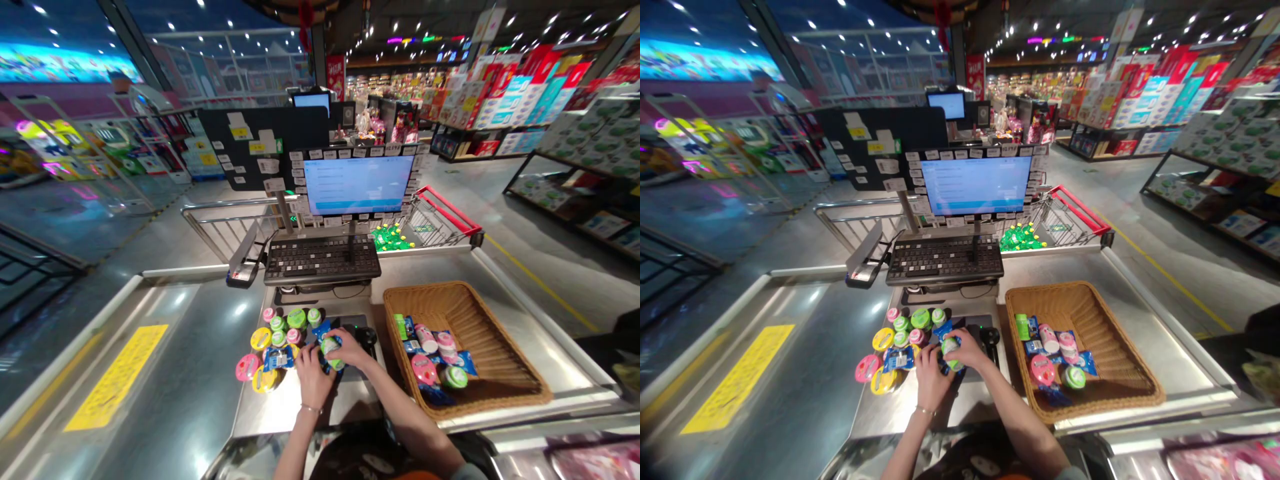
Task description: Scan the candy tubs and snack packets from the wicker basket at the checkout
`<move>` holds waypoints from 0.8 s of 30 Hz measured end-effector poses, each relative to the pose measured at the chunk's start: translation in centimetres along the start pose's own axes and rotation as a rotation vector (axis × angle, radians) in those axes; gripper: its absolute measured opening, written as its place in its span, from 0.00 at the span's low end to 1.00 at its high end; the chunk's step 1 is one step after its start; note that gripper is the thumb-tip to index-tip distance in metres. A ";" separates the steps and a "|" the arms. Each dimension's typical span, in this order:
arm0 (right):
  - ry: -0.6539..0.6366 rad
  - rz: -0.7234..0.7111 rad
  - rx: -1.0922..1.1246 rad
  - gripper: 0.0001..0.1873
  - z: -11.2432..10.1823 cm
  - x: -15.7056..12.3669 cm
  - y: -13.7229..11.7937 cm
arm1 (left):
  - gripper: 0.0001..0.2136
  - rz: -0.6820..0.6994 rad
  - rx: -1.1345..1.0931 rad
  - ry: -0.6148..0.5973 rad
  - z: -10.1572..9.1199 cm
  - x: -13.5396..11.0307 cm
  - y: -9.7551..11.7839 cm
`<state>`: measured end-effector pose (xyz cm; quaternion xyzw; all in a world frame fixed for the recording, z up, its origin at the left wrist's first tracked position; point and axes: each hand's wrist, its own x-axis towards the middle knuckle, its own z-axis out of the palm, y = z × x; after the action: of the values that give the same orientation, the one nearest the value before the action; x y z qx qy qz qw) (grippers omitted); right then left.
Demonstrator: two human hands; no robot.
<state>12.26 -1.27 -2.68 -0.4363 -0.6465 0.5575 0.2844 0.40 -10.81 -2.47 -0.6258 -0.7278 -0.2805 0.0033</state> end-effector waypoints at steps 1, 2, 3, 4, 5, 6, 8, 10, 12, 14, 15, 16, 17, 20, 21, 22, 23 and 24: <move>0.007 -0.007 0.018 0.25 -0.3 -0.2 -0.3 | 0.21 0.010 -0.003 -0.003 -0.4 0.3 0.3; 0.014 -0.013 0.034 0.24 -0.6 -0.3 -0.6 | 0.21 0.019 -0.004 -0.005 -0.7 0.6 0.7; 0.023 -0.017 0.046 0.24 -1.0 -0.5 -0.9 | 0.21 0.029 -0.002 -0.006 -1.0 0.9 1.0; 0.035 -0.022 0.055 0.24 -1.3 -0.6 -1.2 | 0.21 0.042 0.001 -0.006 -1.2 1.2 1.3; 0.046 -0.028 0.063 0.24 -1.6 -0.7 -1.5 | 0.21 0.055 0.006 0.000 -1.4 1.5 1.6; 0.057 -0.036 0.069 0.24 -1.9 -0.8 -1.9 | 0.21 0.067 0.010 0.008 -1.6 1.8 1.9; 0.078 -0.058 0.078 0.24 -2.5 -1.0 -2.7 | 0.22 0.090 0.018 0.025 -2.1 2.4 2.5; 0.100 -0.086 0.084 0.24 -3.2 -1.3 -3.5 | 0.22 0.109 0.023 0.031 -2.6 2.9 3.1; 0.124 -0.111 0.089 0.24 -3.9 -1.7 -4.3 | 0.22 0.126 0.021 0.029 -3.1 3.5 3.9; 0.147 -0.129 0.093 0.24 -4.9 -2.2 -4.9 | 0.23 0.137 0.018 0.029 -3.6 4.0 4.9; 0.158 -0.136 0.095 0.24 -5.4 -2.4 -5.2 | 0.23 0.143 0.015 0.028 -3.8 4.2 5.5; 0.169 -0.142 0.097 0.25 -5.9 -2.7 -5.5 | 0.24 0.153 0.011 0.025 -4.0 4.5 6.1; 0.182 -0.147 0.098 0.25 -6.5 -3.0 -5.7 | 0.24 0.166 0.007 0.019 -4.1 4.8 6.8; 0.229 -0.161 0.092 0.24 -8.3 -3.8 -6.2 | 0.24 0.208 -0.015 0.000 -4.2 5.7 8.6; 0.248 -0.163 0.087 0.24 -8.9 -4.1 -6.3 | 0.24 0.220 -0.024 -0.006 -4.0 6.0 9.2; 0.270 -0.162 0.083 0.23 -9.5 -4.3 -6.3 | 0.24 0.233 -0.033 -0.012 -3.7 6.3 9.6; 0.293 -0.156 0.083 0.23 -10.1 -4.5 -6.4 | 0.24 0.247 -0.042 -0.017 -3.4 6.6 10.1; 0.317 -0.145 0.086 0.23 -10.6 -4.8 -6.4 | 0.24 0.261 -0.051 -0.026 -3.0 6.8 10.5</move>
<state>21.93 -0.44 6.35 -0.4581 -0.5990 0.4869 0.4407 7.43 -5.24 6.70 -0.7186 -0.6327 -0.2881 0.0145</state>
